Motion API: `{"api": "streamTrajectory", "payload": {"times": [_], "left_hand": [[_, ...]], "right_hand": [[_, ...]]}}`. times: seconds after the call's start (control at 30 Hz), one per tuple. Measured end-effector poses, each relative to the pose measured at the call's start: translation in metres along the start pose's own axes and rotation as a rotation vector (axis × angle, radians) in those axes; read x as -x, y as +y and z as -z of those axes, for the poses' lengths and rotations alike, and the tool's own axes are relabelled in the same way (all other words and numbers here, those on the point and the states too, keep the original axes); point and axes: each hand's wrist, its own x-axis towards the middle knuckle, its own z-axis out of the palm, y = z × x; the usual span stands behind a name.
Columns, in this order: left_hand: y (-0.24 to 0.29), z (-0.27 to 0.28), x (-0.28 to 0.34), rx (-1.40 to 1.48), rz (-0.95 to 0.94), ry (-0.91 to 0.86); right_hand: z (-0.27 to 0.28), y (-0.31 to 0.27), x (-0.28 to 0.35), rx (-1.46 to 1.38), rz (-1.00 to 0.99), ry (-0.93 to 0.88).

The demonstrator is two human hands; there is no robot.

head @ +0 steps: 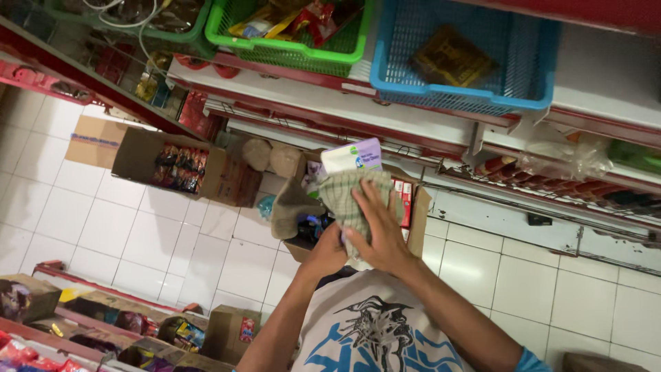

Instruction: The person wipes metal shelf edges and surfaces with a cloth while holding a spray bottle. They then pick up Dettol floor cleaner pouches from a cardboard box, scan them with a handheld scanner, and place them on the shelf.

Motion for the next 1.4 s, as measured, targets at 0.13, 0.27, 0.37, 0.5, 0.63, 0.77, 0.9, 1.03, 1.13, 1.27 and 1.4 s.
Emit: {"api": "streamTrajectory", "payload": {"times": [0.13, 0.27, 0.37, 0.5, 0.63, 0.77, 0.9, 1.03, 1.13, 1.27, 1.4], "left_hand": [[0.035, 0.002, -0.002, -0.126, -0.050, -0.084], [0.044, -0.003, 0.005, 0.073, -0.051, -0.104], [0.029, 0.000, 0.003, 0.078, 0.046, -0.022], [0.006, 0.016, 0.005, 0.277, -0.059, 0.157], [-0.003, 0.035, 0.010, 0.471, 0.032, 0.193], [-0.007, 0.040, 0.017, 0.729, 0.120, 0.177], [-0.016, 0.022, 0.013, 0.967, 0.175, 0.149], [-0.012, 0.005, -0.002, 0.867, 0.202, 0.276], [0.003, -0.001, -0.013, 0.607, 0.099, 0.434], [0.031, -0.017, -0.016, 0.096, 0.000, 0.624], [0.033, -0.033, -0.014, 0.113, -0.128, 0.578]], "right_hand": [[0.021, 0.007, -0.032, 0.044, -0.018, 0.048], [0.018, 0.007, -0.046, -0.049, -0.178, 0.088], [-0.002, -0.002, -0.034, 0.039, -0.110, 0.139], [-0.019, -0.009, 0.010, -0.078, -0.037, 0.080], [-0.023, 0.015, 0.023, -0.266, -0.208, 0.025], [-0.020, 0.054, 0.008, -0.432, -0.964, -0.133], [-0.018, 0.069, 0.000, -0.934, -0.800, 0.068], [-0.004, 0.060, -0.004, -1.070, -0.891, 0.138], [0.006, 0.045, -0.009, -0.873, -0.699, 0.212], [0.011, 0.023, -0.005, -0.628, -0.516, 0.215], [0.008, 0.006, 0.001, -0.281, -0.334, 0.156]]}}
